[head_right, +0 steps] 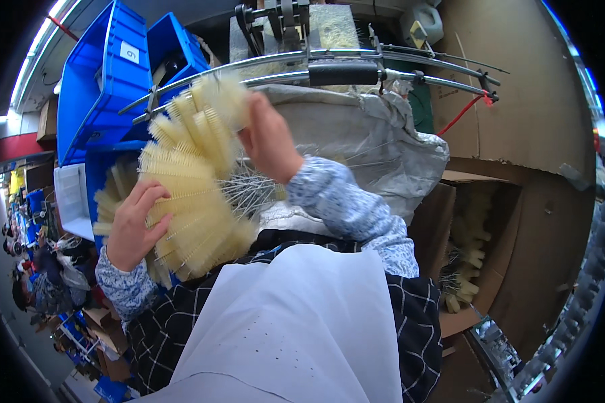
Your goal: The person repeatedly picks up yellow bristle brushes from a pile and rubs them against a stationary grinding wheel. They handle the brushes one at a time, rotating them to treat different sides, and then place them back into the pile. The task involves continuous repetitive motion of the hands and brushes against the machine.
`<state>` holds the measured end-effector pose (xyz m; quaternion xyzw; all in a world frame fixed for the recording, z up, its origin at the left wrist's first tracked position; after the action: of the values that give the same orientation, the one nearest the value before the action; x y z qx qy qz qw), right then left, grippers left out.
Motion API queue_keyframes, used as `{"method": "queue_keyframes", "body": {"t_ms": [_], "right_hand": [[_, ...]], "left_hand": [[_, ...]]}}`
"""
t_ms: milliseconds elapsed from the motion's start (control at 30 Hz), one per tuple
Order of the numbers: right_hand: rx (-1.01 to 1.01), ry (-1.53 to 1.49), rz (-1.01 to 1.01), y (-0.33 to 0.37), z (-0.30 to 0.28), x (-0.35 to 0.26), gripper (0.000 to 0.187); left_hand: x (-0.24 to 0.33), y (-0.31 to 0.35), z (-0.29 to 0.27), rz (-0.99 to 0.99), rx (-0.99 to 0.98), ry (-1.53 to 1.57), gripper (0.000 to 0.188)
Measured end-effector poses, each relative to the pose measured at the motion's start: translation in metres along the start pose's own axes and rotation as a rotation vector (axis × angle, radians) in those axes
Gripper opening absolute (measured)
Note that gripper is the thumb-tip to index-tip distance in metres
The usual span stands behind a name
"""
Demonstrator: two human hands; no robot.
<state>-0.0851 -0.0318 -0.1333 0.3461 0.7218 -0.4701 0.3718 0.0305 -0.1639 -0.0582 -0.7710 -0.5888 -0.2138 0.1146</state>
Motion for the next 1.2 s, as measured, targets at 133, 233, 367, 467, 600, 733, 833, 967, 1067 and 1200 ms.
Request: {"method": "queue_keyframes", "body": {"t_ms": [133, 233, 367, 467, 600, 733, 833, 967, 1067, 1200], "right_hand": [[0.063, 0.577, -0.044, -0.052, -0.075, 0.015, 0.039], [0.038, 1.04, 0.018, -0.086, -0.109, 0.103, 0.023], [-0.052, 1.207, 0.157, -0.113, -0.112, 0.145, 0.022], [-0.1, 1.221, 0.184, -0.121, -0.106, 0.157, 0.024], [-0.121, 1.172, 0.126, -0.121, -0.101, 0.154, 0.022], [-0.133, 1.152, 0.095, -0.119, -0.099, 0.151, 0.025], [-0.132, 1.154, 0.09, -0.119, -0.098, 0.149, 0.024], [-0.126, 1.143, 0.078, -0.12, -0.098, 0.152, 0.022], [-0.136, 1.122, 0.063, -0.12, -0.097, 0.157, 0.021], [-0.143, 1.116, 0.066, -0.121, -0.096, 0.156, 0.021]], "left_hand": [[-0.006, 0.008, 0.006, -0.051, -0.062, 0.094, 0.032], [-0.009, 0.001, 0.011, -0.082, -0.104, 0.217, 0.03], [-0.005, -0.005, -0.004, 0.013, 0.05, 0.337, 0.027], [-0.013, 0.0, -0.014, 0.025, 0.124, 0.405, 0.026], [-0.026, 0.007, -0.029, -0.007, 0.309, 0.583, 0.026], [-0.032, 0.015, -0.046, 0.015, 0.432, 0.61, 0.024], [-0.031, 0.018, -0.054, 0.046, 0.469, 0.62, 0.019], [-0.034, 0.019, -0.053, 0.05, 0.508, 0.622, 0.017], [-0.035, 0.019, -0.05, 0.054, 0.515, 0.632, 0.017], [-0.033, 0.021, -0.05, 0.06, 0.508, 0.629, 0.017]]}}
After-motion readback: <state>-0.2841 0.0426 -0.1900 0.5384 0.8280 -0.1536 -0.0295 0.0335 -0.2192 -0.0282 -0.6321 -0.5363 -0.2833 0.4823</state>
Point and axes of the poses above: each hand's wrist, its own y-axis away from the middle knuckle, its own z-axis out of the palm, x = y × z, the point moved 10 cm from there along -y, towards the middle knuckle, and after that the axes turned 10 degrees about z, right-handed, at the moved point
